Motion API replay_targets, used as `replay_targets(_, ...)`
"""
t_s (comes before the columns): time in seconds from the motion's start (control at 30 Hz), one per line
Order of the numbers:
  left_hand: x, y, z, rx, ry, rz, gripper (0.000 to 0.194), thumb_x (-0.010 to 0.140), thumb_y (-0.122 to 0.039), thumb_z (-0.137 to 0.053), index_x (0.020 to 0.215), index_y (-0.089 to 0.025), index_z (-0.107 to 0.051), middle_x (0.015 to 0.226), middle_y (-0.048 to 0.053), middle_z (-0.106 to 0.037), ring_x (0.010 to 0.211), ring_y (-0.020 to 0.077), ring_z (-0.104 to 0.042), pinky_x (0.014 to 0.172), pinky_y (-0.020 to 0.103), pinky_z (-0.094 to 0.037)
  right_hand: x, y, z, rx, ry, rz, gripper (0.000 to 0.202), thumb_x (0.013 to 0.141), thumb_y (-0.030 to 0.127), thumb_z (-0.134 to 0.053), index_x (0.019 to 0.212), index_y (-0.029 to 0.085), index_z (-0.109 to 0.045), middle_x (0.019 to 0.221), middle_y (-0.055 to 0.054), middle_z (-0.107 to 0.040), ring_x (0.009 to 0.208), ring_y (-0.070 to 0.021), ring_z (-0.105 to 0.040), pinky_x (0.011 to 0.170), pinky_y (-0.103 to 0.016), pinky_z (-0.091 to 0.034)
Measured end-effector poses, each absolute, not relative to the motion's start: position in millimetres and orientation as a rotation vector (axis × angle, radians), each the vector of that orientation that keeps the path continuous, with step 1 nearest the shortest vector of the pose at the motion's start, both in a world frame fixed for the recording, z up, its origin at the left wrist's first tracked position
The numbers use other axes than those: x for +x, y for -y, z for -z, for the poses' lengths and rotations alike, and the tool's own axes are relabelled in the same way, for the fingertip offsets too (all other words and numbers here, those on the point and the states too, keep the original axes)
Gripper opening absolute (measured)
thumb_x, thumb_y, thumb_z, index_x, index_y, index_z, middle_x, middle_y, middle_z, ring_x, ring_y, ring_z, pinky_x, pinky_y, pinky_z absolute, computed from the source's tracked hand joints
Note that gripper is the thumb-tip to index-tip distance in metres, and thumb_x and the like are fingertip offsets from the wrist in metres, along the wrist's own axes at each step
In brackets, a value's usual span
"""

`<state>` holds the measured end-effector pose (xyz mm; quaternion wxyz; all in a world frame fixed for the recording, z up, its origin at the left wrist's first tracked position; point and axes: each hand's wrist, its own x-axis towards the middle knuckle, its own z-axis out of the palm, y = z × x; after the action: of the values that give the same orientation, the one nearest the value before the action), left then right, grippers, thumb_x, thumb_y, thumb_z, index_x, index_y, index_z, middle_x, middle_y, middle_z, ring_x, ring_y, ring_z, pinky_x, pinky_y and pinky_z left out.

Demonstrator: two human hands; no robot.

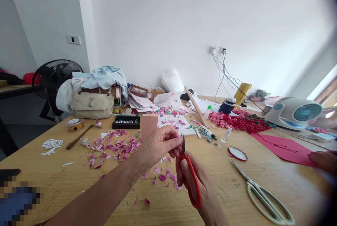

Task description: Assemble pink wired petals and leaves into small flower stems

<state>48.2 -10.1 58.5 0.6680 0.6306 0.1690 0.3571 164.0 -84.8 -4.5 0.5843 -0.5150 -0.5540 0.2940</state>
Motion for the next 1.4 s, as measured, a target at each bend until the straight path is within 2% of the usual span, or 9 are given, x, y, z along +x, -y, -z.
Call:
replay_targets(0.3, 49.3, 12.0, -57.2, 1.416, -0.379, -0.79, 0.019, 0.074, -0.03, -0.059, 0.073, -0.014, -0.048, 0.063, -0.001, -0.054, 0.054, 0.0074, -0.05, 0.054, 0.021, -0.039, 157.3, 92.2, -6.9, -1.223, 1.246, -0.764, 0.038, 0.082, 0.054, -0.044, 0.067, 0.02, -0.048, 0.046, 0.004, -0.04, 0.042, -0.0087, -0.035, 0.04, -0.021, -0.029)
replay_targets(0.47, 48.9, 12.0, -57.8, 1.428, -0.358, -0.791, 0.019, 0.075, -0.03, -0.058, 0.074, -0.014, -0.047, 0.064, -0.001, -0.054, 0.055, 0.0077, -0.05, 0.055, 0.022, -0.039, 159.1, 92.4, 0.6, -1.251, 1.223, -0.772, 0.041, 0.083, 0.055, -0.042, 0.066, 0.018, -0.044, 0.043, 0.007, -0.036, 0.037, -0.0066, -0.029, 0.037, -0.019, -0.024)
replay_targets(0.63, 46.8, 14.2, -61.0, 1.455, -0.377, -0.825, 0.017, 0.076, -0.029, -0.056, 0.075, -0.014, -0.047, 0.064, -0.001, -0.052, 0.058, 0.0079, -0.049, 0.058, 0.022, -0.04, 160.5, 96.3, -3.5, -1.273, 1.344, -0.734, 0.041, 0.085, 0.054, -0.037, 0.068, 0.018, -0.044, 0.054, 0.002, -0.044, 0.049, -0.0103, -0.039, 0.047, -0.022, -0.032)
replay_targets(0.77, 48.0, 15.1, -60.4, 1.468, -0.378, -0.852, 0.018, 0.075, -0.029, -0.058, 0.073, -0.014, -0.048, 0.067, -0.001, -0.051, 0.062, 0.0086, -0.05, 0.061, 0.022, -0.041, 159.9, 99.6, -9.6, -1.329, 1.411, -0.702, 0.041, 0.086, 0.054, -0.035, 0.069, 0.018, -0.046, 0.059, 0.0, -0.046, 0.055, -0.0121, -0.041, 0.052, -0.024, -0.034)
replay_targets(0.9, 50.3, 14.6, -57.0, 1.461, -0.37, -0.846, 0.017, 0.076, -0.028, -0.057, 0.074, -0.014, -0.048, 0.069, -0.001, -0.051, 0.065, 0.0091, -0.051, 0.063, 0.023, -0.042, 158.7, 100.0, -12.8, -1.331, 1.37, -0.725, 0.041, 0.085, 0.056, -0.037, 0.073, 0.018, -0.049, 0.057, 0.001, -0.045, 0.053, -0.0123, -0.04, 0.049, -0.023, -0.032)
replay_targets(1.2, 53.5, 14.6, -54.2, 1.45, -0.359, -0.856, 0.019, 0.075, -0.03, -0.058, 0.073, -0.014, -0.047, 0.067, -0.002, -0.05, 0.063, 0.0084, -0.051, 0.062, 0.023, -0.042, 156.9, 96.1, -6.1, -1.294, 1.308, -0.739, 0.043, 0.084, 0.058, -0.037, 0.066, 0.018, -0.043, 0.052, 0.003, -0.042, 0.049, -0.0105, -0.039, 0.047, -0.023, -0.032)
replay_targets(1.4, 54.7, 15.0, -53.1, 1.421, -0.349, -0.864, 0.019, 0.074, -0.03, -0.059, 0.073, -0.014, -0.047, 0.065, -0.002, -0.05, 0.06, 0.0083, -0.052, 0.061, 0.022, -0.042, 156.7, 95.2, -1.0, -1.302, 1.231, -0.729, 0.042, 0.082, 0.056, -0.041, 0.064, 0.019, -0.041, 0.047, 0.005, -0.038, 0.043, -0.0087, -0.034, 0.041, -0.021, -0.03)
